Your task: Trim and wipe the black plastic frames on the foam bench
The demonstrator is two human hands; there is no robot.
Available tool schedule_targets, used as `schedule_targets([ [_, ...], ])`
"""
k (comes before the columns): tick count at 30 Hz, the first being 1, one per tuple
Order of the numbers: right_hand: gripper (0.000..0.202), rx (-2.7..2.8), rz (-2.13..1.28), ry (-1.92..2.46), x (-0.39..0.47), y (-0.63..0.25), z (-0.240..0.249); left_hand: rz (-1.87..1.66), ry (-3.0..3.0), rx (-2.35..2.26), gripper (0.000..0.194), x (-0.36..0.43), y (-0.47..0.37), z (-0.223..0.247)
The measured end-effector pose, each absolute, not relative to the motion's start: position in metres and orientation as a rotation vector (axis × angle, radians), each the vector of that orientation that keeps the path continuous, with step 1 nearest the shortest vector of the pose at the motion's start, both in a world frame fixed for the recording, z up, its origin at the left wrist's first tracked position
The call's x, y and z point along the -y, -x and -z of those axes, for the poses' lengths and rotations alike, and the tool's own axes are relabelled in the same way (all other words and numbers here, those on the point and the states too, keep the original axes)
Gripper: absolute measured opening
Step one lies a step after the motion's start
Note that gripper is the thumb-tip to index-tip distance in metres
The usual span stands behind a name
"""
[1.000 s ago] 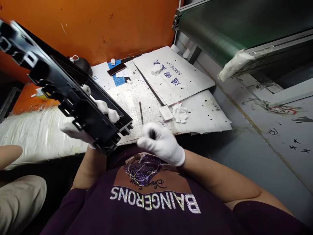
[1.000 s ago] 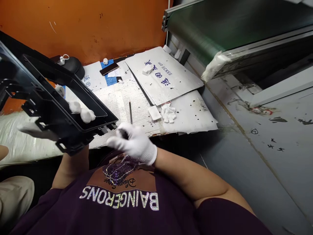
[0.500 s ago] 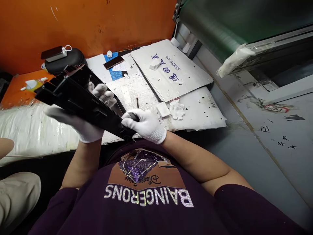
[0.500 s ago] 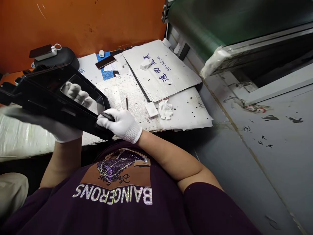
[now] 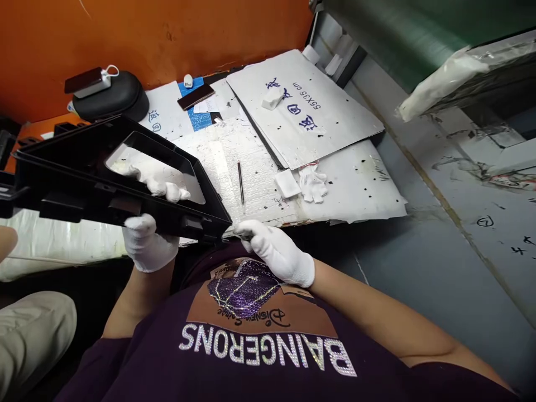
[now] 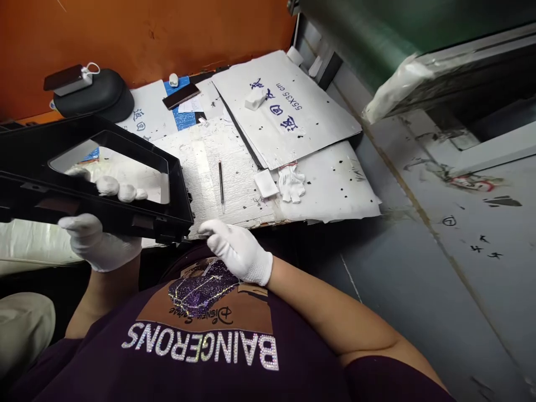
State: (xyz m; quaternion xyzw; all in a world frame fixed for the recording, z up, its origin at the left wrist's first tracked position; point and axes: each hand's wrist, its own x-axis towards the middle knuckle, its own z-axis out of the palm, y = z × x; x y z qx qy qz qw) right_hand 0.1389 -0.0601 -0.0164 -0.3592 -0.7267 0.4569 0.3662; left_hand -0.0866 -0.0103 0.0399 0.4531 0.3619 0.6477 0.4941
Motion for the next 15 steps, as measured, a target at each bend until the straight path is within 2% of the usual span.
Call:
schedule_targets([
  [4,0.049,1.825,-1.254,0.943,0.055,-0.127,0.034,-1.629,-1.150,-0.866,0.059,0.011,0.084,-0.038],
  [8,0.050,1.769,-1.275,0.839,0.051,-0.121,0.045,-1.622,-1.145,-0.904,0.052,0.011,0.092,-0.036],
  [15,0.049,1.726,-1.329,0.816,0.047,-0.116,0.047,-1.532,-1.048,-0.978,0.054,0.004,0.112,-0.022],
])
